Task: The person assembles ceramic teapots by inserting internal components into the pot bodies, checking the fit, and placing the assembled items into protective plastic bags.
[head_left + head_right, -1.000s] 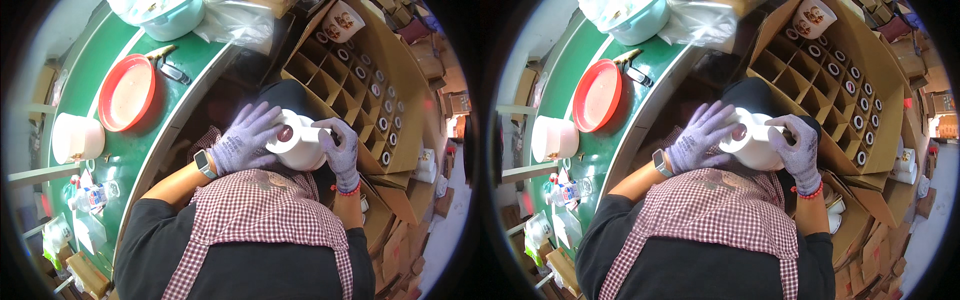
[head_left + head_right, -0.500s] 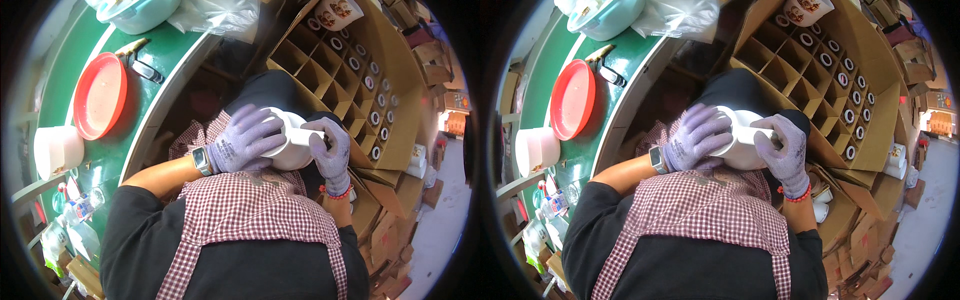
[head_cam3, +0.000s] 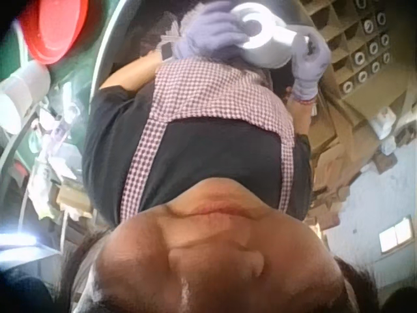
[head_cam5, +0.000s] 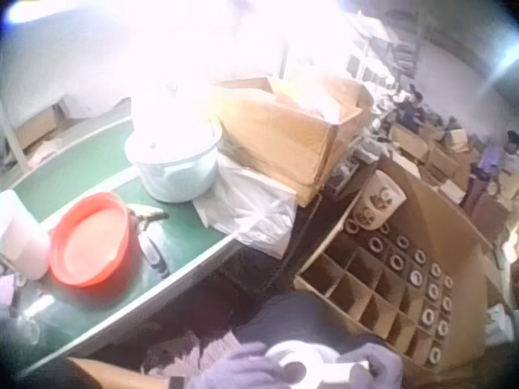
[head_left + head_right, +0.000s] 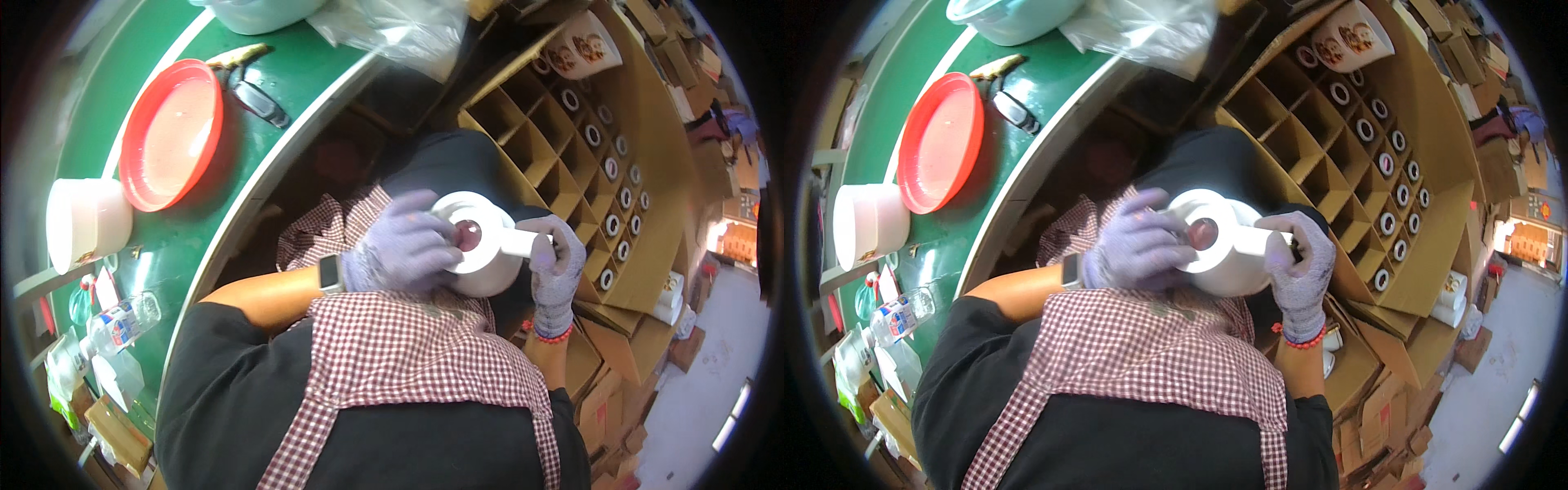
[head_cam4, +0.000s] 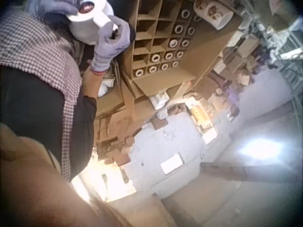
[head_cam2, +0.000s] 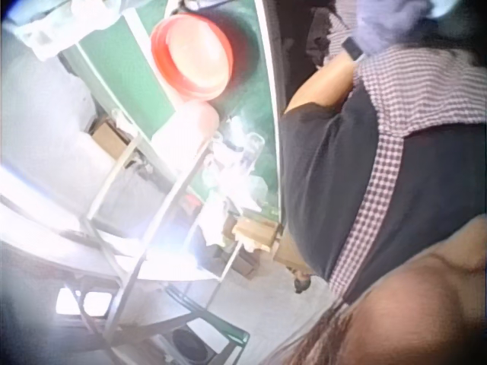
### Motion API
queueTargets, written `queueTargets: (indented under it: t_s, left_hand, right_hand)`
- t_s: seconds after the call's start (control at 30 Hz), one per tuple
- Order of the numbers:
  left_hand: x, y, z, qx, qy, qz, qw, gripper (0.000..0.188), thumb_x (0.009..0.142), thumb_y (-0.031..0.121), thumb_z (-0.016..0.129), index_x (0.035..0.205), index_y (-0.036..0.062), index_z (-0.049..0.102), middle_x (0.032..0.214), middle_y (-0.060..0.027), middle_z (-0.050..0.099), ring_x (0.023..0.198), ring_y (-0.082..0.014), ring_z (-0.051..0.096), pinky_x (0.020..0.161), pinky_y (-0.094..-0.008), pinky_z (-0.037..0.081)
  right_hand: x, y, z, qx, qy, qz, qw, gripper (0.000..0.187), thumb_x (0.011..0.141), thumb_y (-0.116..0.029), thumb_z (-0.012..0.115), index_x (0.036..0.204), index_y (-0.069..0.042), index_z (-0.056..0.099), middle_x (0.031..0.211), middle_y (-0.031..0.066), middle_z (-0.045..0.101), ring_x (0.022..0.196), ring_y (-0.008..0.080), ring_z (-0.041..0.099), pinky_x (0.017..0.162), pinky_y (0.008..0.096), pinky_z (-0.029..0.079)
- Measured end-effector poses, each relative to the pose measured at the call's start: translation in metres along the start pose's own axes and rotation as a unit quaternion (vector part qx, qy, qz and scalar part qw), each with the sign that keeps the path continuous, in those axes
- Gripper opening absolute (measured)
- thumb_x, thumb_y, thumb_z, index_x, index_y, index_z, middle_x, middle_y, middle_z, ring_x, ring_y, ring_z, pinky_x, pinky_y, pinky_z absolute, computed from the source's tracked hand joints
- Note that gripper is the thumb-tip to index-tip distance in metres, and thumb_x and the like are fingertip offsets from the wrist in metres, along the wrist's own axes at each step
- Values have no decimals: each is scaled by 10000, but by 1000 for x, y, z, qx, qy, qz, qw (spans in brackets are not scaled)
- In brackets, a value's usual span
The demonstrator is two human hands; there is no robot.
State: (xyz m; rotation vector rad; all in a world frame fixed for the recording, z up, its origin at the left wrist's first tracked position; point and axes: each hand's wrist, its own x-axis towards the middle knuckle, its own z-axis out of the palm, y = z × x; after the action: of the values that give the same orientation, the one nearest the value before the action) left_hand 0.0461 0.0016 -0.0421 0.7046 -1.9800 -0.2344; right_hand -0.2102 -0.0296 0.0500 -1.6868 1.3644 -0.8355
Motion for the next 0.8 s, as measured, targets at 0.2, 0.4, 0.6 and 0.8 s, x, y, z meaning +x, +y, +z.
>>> queueTargets:
  t_s: [0.2, 0.4, 0.6, 0.8]
  left_hand:
    - [45, 12, -7, -83, -91, -54, 991, 647, 732, 286, 844, 1324, 132, 632, 1237, -98, 599, 1226, -331, 564, 1129, -540, 380]
    - [99, -24, -96, 1, -154, -64, 986, 302, 810, 338, 796, 972, 94, 724, 777, -105, 666, 739, -314, 654, 703, -430, 527]
    - [155, -155, -265, 442, 50, -197, 874, 408, 878, 403, 737, 1183, 133, 744, 1171, -180, 710, 990, -361, 715, 879, -420, 571]
    - [183, -292, -362, 297, -117, -490, 811, 878, 787, 574, 788, 1470, 82, 535, 1471, -220, 551, 1381, -360, 508, 1161, -409, 385]
  right_hand:
    - [11, 5, -1, 6, -7, -9, 1000, 243, 935, -213, 631, 879, 17, 687, 827, 110, 689, 777, 191, 652, 717, 302, 487]
    - [9, 4, -5, 21, 8, -6, 1000, 255, 917, -213, 632, 866, 28, 698, 785, 108, 684, 726, 191, 644, 659, 304, 477]
    - [0, 3, -5, 36, 13, -47, 998, 275, 968, -211, 571, 898, 28, 688, 779, 56, 653, 685, 93, 567, 597, 254, 422]
    - [-1, 5, -5, 45, 5, -63, 997, 207, 913, -186, 657, 917, 16, 704, 814, 97, 679, 676, 151, 596, 610, 283, 445]
